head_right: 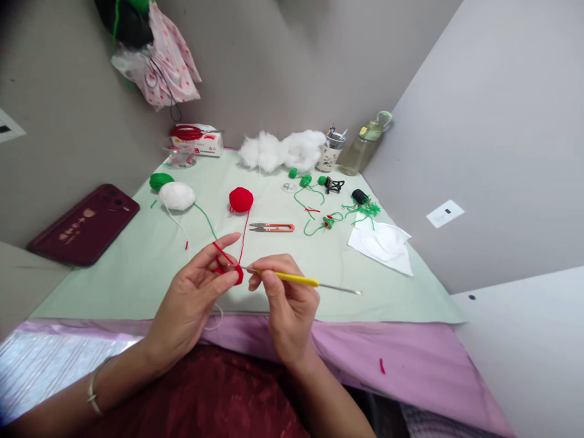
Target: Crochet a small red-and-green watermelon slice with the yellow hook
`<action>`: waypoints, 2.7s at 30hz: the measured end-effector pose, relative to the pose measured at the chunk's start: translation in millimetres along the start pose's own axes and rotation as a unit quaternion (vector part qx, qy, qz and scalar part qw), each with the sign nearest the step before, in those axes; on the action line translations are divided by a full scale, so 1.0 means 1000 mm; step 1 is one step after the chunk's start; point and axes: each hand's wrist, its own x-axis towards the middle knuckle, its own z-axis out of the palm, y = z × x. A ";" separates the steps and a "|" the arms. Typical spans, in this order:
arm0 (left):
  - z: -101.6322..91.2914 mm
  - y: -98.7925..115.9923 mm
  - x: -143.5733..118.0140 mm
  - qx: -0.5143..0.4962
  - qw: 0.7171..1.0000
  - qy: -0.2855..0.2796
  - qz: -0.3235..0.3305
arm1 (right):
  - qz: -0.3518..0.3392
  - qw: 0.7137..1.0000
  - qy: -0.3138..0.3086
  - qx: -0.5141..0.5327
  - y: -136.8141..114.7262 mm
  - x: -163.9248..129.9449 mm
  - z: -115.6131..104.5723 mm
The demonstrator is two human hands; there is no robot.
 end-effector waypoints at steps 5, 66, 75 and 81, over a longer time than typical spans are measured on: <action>0.003 0.000 0.000 -0.067 0.995 -0.023 -0.077 | -0.188 0.951 -0.051 -0.240 0.007 -0.008 -0.005; -0.004 0.006 0.010 -0.106 0.983 -0.016 -0.149 | -0.076 0.993 0.016 -0.089 0.002 -0.005 -0.011; 0.000 0.003 0.005 -0.029 0.998 0.007 -0.063 | -0.028 0.997 -0.001 -0.073 0.006 -0.007 -0.006; -0.001 0.000 0.007 -0.111 0.978 -0.034 -0.174 | -0.218 0.943 -0.028 -0.250 0.020 -0.010 -0.013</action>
